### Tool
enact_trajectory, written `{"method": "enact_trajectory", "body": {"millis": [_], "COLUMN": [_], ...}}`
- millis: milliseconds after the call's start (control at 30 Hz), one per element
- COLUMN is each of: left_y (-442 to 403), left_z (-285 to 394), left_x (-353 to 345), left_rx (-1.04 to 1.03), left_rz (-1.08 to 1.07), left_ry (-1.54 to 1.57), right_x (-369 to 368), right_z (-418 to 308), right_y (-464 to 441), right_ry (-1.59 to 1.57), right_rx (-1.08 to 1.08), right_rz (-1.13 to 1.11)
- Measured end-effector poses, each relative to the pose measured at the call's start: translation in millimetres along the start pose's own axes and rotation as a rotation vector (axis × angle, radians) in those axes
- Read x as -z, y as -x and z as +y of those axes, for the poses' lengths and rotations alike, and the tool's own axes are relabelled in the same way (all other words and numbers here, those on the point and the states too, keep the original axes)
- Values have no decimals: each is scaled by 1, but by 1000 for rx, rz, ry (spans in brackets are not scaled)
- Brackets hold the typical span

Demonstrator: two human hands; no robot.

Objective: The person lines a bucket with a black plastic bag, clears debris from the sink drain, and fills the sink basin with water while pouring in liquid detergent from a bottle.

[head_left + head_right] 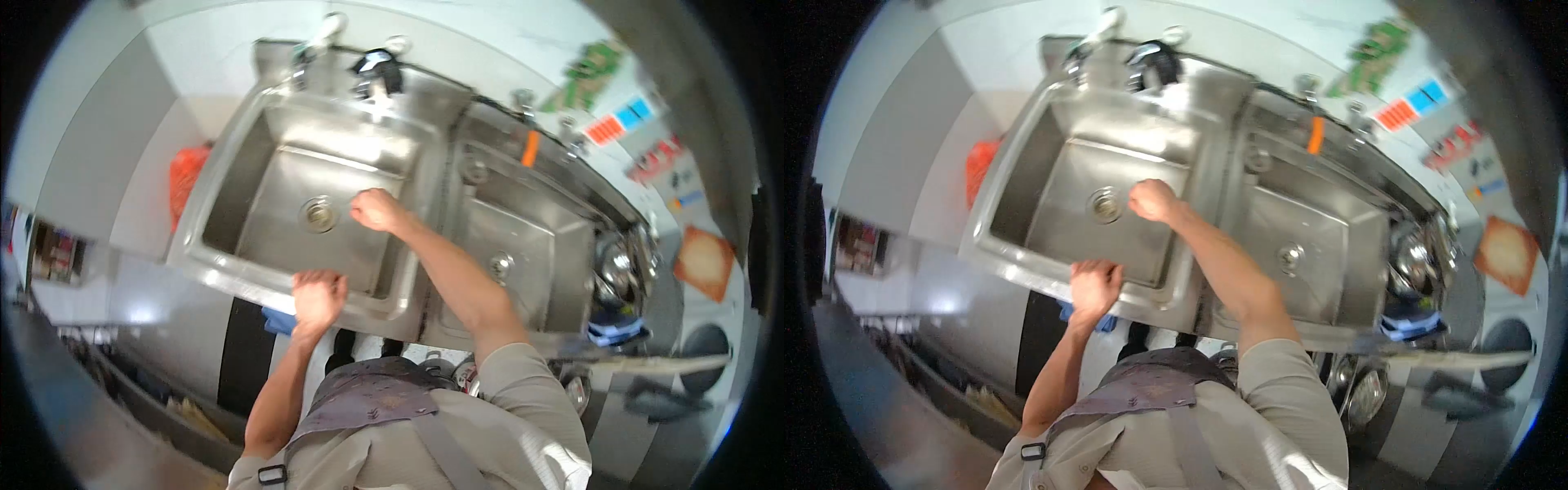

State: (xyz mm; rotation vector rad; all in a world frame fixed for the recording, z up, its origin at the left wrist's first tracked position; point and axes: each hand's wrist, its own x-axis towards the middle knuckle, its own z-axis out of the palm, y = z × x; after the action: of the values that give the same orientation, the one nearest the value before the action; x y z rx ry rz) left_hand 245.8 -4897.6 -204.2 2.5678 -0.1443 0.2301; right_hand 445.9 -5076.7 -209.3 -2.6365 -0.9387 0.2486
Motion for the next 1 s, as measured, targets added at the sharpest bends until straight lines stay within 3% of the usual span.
{"method": "enact_trajectory", "body": {"millis": [67,100,133,200,333,400,467,667,733,800,867,1000], "left_y": [2,4,5,4,2,1,2,6,5,2,2,1], "left_z": [6,8,10,9,17,16,20,75,90,95,92,94], "left_x": [6,8,9,6,8,5,0,-31,-39,-34,-36,-37], "left_rx": [-16,-30,-41,-39,3,8,23,165,74,195,302,263], "left_rz": [-7,6,18,-9,-52,-45,-44,-41,66,-29,62,81], "left_ry": [-23,-37,-54,-71,-71,-83,-102,192,24,41,168,82], "right_x": [45,50,76,134,207,243,264,303,308,303,291,264], "right_z": [7,24,24,35,98,119,154,202,196,196,220,251], "right_y": [28,42,60,100,173,197,214,186,163,146,124,114], "right_ry": [-105,-2,8,141,192,235,278,192,224,221,215,164], "right_rx": [-83,10,-8,-200,-350,-546,-531,-634,-648,-648,-687,-741], "right_rz": [48,243,261,293,551,557,718,653,518,452,323,359]}}
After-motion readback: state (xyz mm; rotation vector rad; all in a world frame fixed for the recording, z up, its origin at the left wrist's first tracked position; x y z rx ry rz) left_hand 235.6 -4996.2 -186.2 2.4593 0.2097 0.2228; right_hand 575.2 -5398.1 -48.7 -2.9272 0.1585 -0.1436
